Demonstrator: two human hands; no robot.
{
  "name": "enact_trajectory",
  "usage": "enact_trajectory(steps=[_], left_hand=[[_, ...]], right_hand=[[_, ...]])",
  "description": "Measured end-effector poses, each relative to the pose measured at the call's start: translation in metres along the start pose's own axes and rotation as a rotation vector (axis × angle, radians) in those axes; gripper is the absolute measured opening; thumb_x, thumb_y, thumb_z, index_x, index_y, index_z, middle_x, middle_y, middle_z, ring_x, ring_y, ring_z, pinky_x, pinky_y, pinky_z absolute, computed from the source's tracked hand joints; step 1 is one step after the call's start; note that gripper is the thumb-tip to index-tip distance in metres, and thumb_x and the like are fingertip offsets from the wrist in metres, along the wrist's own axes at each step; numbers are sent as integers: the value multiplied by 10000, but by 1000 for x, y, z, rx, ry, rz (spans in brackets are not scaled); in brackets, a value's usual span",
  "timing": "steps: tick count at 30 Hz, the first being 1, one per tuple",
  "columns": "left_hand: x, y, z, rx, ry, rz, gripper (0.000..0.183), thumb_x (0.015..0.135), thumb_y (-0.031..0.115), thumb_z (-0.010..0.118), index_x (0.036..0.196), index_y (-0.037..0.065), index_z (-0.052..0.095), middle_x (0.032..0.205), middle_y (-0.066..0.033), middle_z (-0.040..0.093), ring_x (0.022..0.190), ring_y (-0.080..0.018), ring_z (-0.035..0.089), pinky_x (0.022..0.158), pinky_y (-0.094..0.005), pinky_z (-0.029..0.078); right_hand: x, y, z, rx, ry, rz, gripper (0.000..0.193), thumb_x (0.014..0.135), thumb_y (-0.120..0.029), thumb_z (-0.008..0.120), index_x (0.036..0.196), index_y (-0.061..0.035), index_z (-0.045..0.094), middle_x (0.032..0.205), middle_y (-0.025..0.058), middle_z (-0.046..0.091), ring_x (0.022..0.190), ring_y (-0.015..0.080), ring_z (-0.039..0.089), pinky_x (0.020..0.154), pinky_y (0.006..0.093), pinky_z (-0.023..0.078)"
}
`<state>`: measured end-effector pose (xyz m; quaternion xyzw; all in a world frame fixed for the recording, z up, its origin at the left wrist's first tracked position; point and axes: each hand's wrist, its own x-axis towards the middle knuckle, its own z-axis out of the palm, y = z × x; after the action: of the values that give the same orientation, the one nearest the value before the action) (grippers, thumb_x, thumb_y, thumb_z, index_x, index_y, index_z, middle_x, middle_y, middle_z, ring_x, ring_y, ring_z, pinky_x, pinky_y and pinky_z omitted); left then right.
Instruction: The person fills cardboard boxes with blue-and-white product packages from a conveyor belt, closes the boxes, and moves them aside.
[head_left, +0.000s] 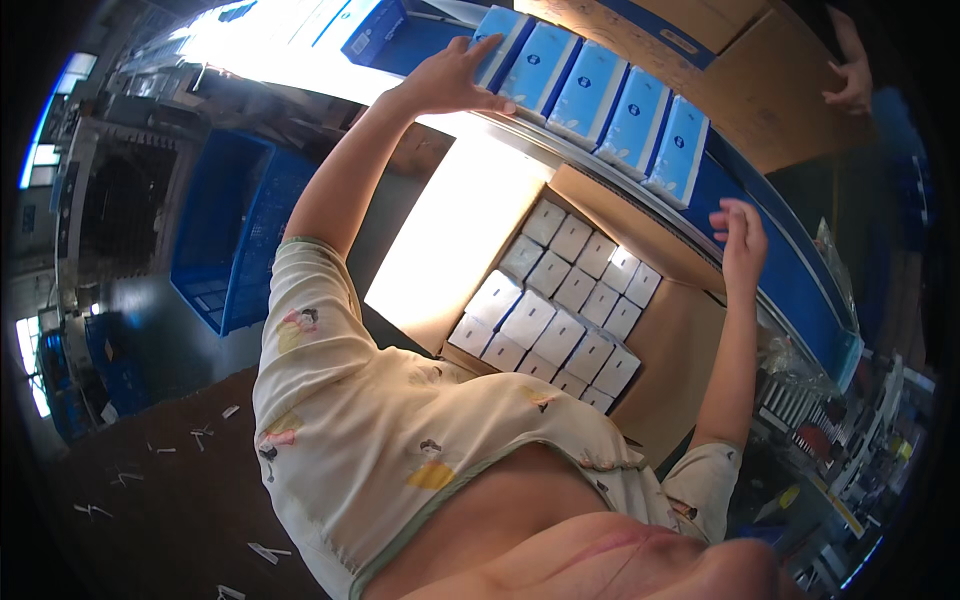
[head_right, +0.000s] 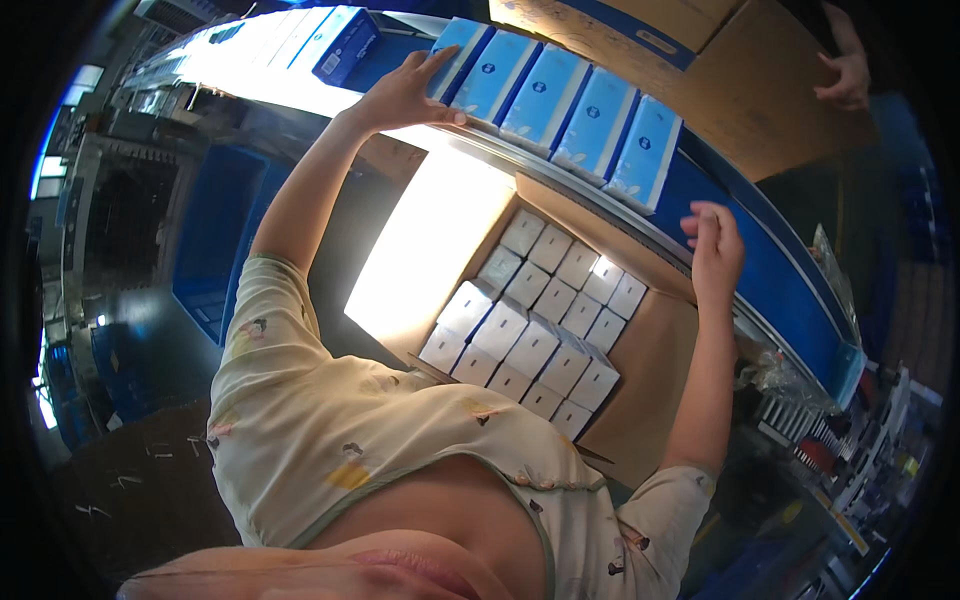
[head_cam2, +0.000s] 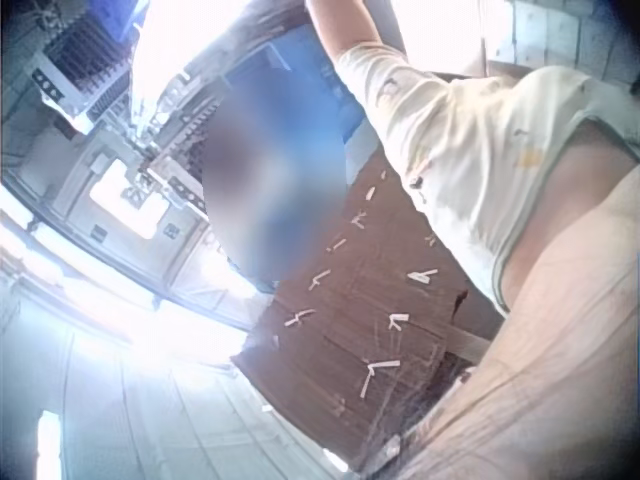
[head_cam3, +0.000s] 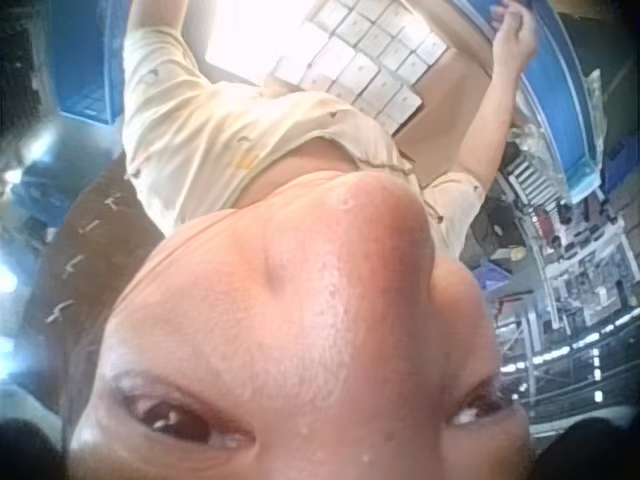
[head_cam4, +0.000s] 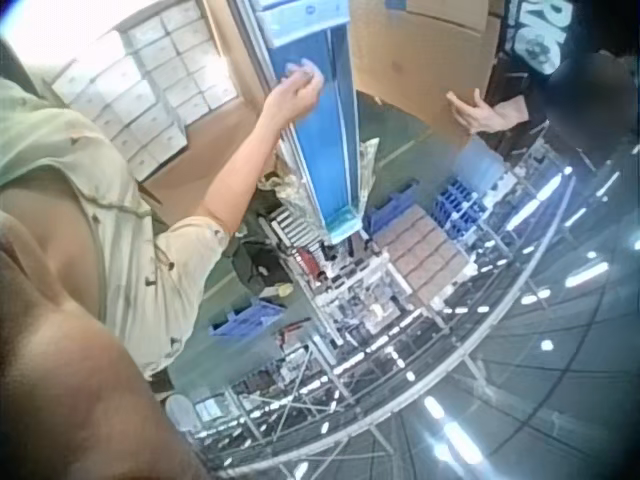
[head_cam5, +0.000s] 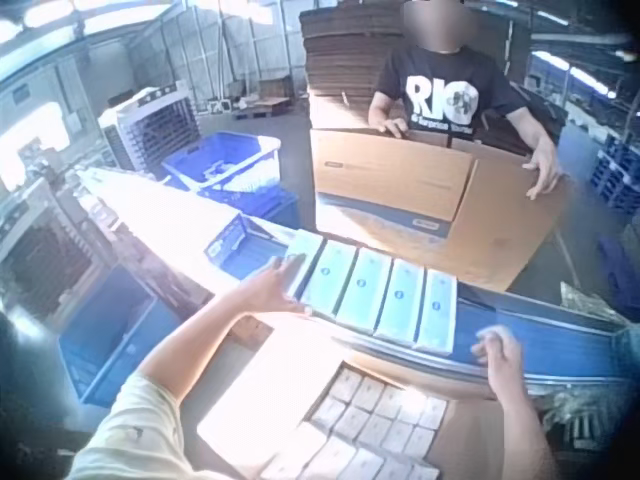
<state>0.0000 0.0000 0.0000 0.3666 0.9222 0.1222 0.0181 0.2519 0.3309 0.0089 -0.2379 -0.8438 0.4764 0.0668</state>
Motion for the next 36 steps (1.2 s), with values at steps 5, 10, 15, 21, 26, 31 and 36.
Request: enact_trajectory(steps=[5,10,15,21,26,31,36], left_hand=[[29,59,1,-75,79,175,1165,527,740,607,1351,29,192,1197,-275,406,1029,-439,503,815,-457,463],[46,91,40,-511,-36,-63,1085,554,649,663,1339,52,212,1178,-262,458,1087,-396,479,879,-492,416],[25,110,28,-1143,28,81,902,609,219,795,1282,-35,251,1150,-160,482,1049,-240,486,920,-331,395],[-64,159,-43,-1093,362,303,981,596,274,805,1278,-57,183,1065,-176,503,995,-261,522,847,-355,444],[-147,186,-24,-648,237,209,934,600,266,787,1285,-44,234,1125,-216,470,1071,-317,477,924,-383,370],[-149,155,132,-335,-581,-240,967,684,636,581,1330,29,194,1093,-206,526,970,-294,574,768,-354,501],[-63,169,190,303,-818,137,509,901,486,345,888,92,667,810,-81,622,755,-205,589,724,-315,451]], right_hand=[[24,8,0,-5,163,22,715,765,-450,599,1263,-6,340,1174,196,479,1076,261,485,913,319,381],[19,19,-10,161,160,167,844,659,-489,666,1245,15,327,1121,195,499,1063,284,482,918,348,378],[-18,10,-40,195,263,-56,796,597,-517,715,1110,15,420,990,167,526,935,248,520,867,345,412],[-121,-11,-61,108,399,-547,671,722,-198,692,1232,41,329,1191,190,440,1032,257,498,818,354,454],[-218,49,-17,288,277,17,666,747,-211,671,1253,47,325,1214,147,424,1107,217,427,923,361,352],[-175,128,25,269,-309,505,658,728,-449,639,1130,51,493,1063,116,550,960,175,518,831,287,399],[-80,172,44,-569,-610,688,568,736,-525,546,986,-21,623,1017,165,605,946,283,580,820,332,436]])
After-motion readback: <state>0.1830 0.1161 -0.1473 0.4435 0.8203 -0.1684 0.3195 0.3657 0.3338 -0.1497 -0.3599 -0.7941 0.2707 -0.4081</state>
